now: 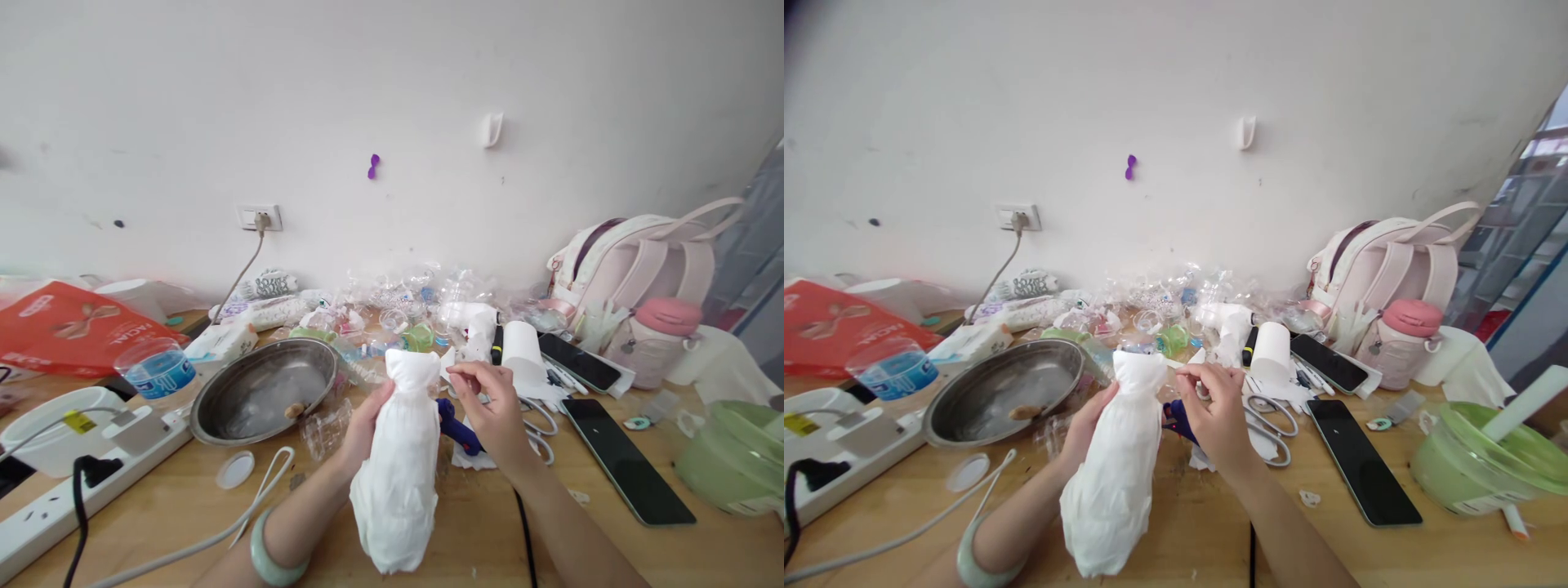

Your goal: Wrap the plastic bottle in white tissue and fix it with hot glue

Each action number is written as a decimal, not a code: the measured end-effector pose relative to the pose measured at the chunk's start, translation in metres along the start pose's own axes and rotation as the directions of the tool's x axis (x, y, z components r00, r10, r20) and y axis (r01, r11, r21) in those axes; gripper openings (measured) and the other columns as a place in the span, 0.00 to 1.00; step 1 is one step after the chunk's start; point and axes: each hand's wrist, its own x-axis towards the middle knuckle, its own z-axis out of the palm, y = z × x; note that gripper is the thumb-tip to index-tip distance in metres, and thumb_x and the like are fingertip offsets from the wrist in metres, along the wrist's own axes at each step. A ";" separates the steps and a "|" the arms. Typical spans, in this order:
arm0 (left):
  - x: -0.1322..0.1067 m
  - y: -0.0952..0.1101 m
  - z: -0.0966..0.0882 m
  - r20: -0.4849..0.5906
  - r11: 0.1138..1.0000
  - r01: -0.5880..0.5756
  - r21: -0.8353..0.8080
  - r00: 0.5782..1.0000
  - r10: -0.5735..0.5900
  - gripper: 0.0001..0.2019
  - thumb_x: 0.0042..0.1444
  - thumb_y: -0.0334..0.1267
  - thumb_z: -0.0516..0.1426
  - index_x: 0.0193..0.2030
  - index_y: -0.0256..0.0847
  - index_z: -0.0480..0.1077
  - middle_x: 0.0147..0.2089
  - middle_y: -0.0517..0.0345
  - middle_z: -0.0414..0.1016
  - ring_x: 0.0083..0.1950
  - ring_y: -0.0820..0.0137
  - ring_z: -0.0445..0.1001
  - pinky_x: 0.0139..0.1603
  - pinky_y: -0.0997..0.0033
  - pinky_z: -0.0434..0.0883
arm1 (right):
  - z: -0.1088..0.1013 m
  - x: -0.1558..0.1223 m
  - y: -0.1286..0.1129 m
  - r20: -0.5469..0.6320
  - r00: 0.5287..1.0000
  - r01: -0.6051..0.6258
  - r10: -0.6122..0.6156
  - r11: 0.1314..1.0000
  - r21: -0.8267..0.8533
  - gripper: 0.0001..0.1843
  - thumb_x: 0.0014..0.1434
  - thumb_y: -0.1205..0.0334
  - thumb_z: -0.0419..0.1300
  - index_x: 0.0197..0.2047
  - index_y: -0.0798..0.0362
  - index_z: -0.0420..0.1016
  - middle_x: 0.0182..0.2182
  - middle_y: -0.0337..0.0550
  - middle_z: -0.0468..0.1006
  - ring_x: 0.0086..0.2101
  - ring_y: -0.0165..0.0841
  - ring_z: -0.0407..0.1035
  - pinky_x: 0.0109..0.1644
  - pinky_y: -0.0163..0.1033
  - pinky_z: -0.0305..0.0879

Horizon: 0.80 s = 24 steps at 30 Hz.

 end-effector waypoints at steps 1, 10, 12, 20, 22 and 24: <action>-0.001 -0.001 0.000 -0.033 1.000 -0.021 0.012 0.999 0.021 0.17 0.42 0.47 0.62 0.30 0.31 0.76 0.24 0.50 0.77 0.27 0.65 0.74 0.32 0.68 0.69 | 0.000 0.000 -0.001 0.004 1.000 -0.016 0.016 1.000 0.012 0.08 0.60 0.59 0.55 0.33 0.49 0.74 0.26 0.37 0.76 0.26 0.32 0.65 0.41 0.42 0.55; 0.002 -0.009 -0.003 -0.075 0.973 -0.192 0.124 0.976 0.202 0.23 0.40 0.48 0.64 0.42 0.36 0.76 0.35 0.52 0.80 0.43 0.56 0.74 0.46 0.61 0.67 | 0.001 0.000 -0.005 -0.032 0.999 0.020 -0.021 0.999 -0.043 0.11 0.56 0.57 0.61 0.24 0.50 0.68 0.21 0.34 0.72 0.25 0.31 0.64 0.38 0.41 0.55; 0.002 -0.008 -0.002 -0.083 0.972 -0.193 0.133 0.975 0.205 0.22 0.40 0.48 0.63 0.41 0.36 0.76 0.35 0.52 0.80 0.43 0.57 0.74 0.45 0.62 0.67 | 0.001 -0.001 -0.006 -0.044 0.997 0.062 -0.064 0.996 -0.058 0.13 0.56 0.57 0.62 0.24 0.51 0.67 0.20 0.33 0.69 0.24 0.30 0.63 0.38 0.42 0.53; -0.004 -0.004 0.007 -0.060 0.988 -0.019 0.155 0.998 0.029 0.23 0.43 0.52 0.60 0.38 0.33 0.76 0.31 0.51 0.79 0.36 0.61 0.75 0.38 0.67 0.67 | 0.002 -0.001 -0.007 -0.048 0.991 0.118 -0.123 0.988 -0.098 0.15 0.55 0.57 0.63 0.22 0.52 0.65 0.18 0.30 0.66 0.22 0.27 0.63 0.39 0.42 0.52; -0.003 -0.005 0.006 -0.045 0.980 -0.052 0.191 0.997 0.061 0.24 0.45 0.52 0.59 0.41 0.34 0.75 0.33 0.51 0.80 0.40 0.59 0.75 0.40 0.67 0.67 | 0.003 -0.001 -0.006 -0.046 0.990 0.128 -0.135 0.984 -0.121 0.15 0.55 0.58 0.63 0.22 0.52 0.65 0.17 0.30 0.64 0.21 0.27 0.62 0.39 0.42 0.52; 0.000 -0.007 0.003 -0.038 0.965 -0.123 0.230 0.990 0.135 0.23 0.47 0.51 0.59 0.44 0.35 0.74 0.38 0.51 0.80 0.44 0.59 0.74 0.43 0.68 0.66 | 0.003 0.000 -0.005 -0.035 0.990 0.130 -0.137 0.981 -0.147 0.14 0.55 0.58 0.63 0.22 0.52 0.65 0.16 0.30 0.64 0.21 0.27 0.61 0.38 0.42 0.52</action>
